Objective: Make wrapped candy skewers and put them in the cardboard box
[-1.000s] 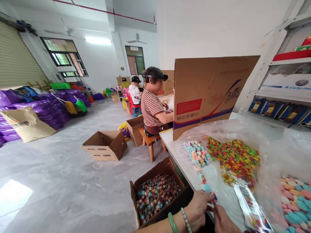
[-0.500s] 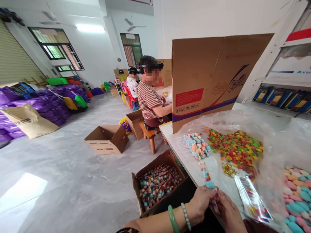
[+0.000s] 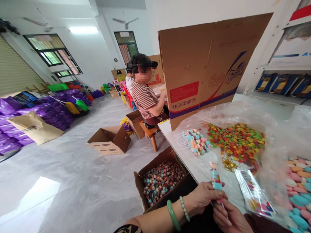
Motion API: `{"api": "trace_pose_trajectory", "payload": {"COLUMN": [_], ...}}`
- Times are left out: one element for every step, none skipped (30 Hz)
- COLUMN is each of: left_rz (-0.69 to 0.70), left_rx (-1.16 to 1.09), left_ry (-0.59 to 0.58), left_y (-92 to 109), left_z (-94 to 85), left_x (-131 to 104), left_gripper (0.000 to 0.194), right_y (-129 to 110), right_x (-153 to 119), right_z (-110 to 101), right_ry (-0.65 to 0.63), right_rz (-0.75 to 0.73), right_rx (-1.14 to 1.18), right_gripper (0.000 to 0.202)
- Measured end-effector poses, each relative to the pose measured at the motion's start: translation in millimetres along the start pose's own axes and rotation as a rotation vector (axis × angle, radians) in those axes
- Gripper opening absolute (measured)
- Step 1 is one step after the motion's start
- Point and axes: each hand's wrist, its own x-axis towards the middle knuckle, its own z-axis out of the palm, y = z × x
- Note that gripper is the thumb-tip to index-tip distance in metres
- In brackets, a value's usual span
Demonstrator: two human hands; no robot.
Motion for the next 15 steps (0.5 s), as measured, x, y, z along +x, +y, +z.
{"api": "trace_pose_trajectory", "payload": {"left_rz": [0.022, 0.04, 0.046, 0.033, 0.0, -0.04, -0.069, -0.081, -0.082, -0.085, -0.092, -0.104, -0.129, -0.168, -0.206], "left_rx": [0.012, 0.024, 0.026, 0.011, -0.014, -0.041, -0.063, -0.079, -0.09, -0.099, -0.108, -0.128, -0.165, -0.218, -0.282], "left_ry": [-0.029, -0.043, -0.042, -0.033, -0.022, -0.006, 0.018, 0.052, 0.091, 0.138, 0.194, 0.249, 0.292, 0.314, 0.31], "left_y": [1, 1, 1, 0, 0, -1, -2, -2, -2, -2, -2, -2, -3, -4, -7], "left_z": [1.2, 2.5, 3.7, 4.9, 5.7, 6.3, 6.3, 5.9, 5.0, 3.9, 2.8, 1.8, 1.4, 1.7, 2.7], "left_x": [0, 0, 1, 2, 5, 8, 11, 15, 19, 23, 26, 28, 30, 32, 33], "left_gripper": [0.042, 0.04, 0.038, 0.038, 0.04, 0.041, 0.04, 0.036, 0.032, 0.032, 0.033, 0.034, 0.033, 0.03, 0.028], "right_y": [-2, -4, -7, -9, -12, -14, -16, -17, -18, -17, -17, -16, -15, -15, -14], "right_x": [-1, -3, -5, -7, -9, -11, -13, -16, -19, -21, -23, -25, -27, -27, -28], "right_z": [3, 7, 11, 15, 19, 22, 25, 27, 29, 31, 34, 38, 42, 46, 50], "right_ry": [0.031, 0.066, 0.107, 0.148, 0.2, 0.254, 0.317, 0.394, 0.471, 0.527, 0.552, 0.549, 0.537, 0.517, 0.512], "right_rz": [0.008, 0.007, -0.021, -0.073, -0.143, -0.216, -0.298, -0.4, -0.521, -0.662, -0.817, -0.971, -1.112, -1.215, -1.283], "right_rx": [-0.007, -0.026, -0.082, -0.177, -0.302, -0.453, -0.623, -0.801, -0.984, -1.165, -1.346, -1.522, -1.69, -1.85, -1.995], "right_gripper": [0.032, 0.034, 0.035, 0.035, 0.033, 0.032, 0.032, 0.032, 0.033, 0.033, 0.034, 0.034, 0.034, 0.033, 0.032]}}
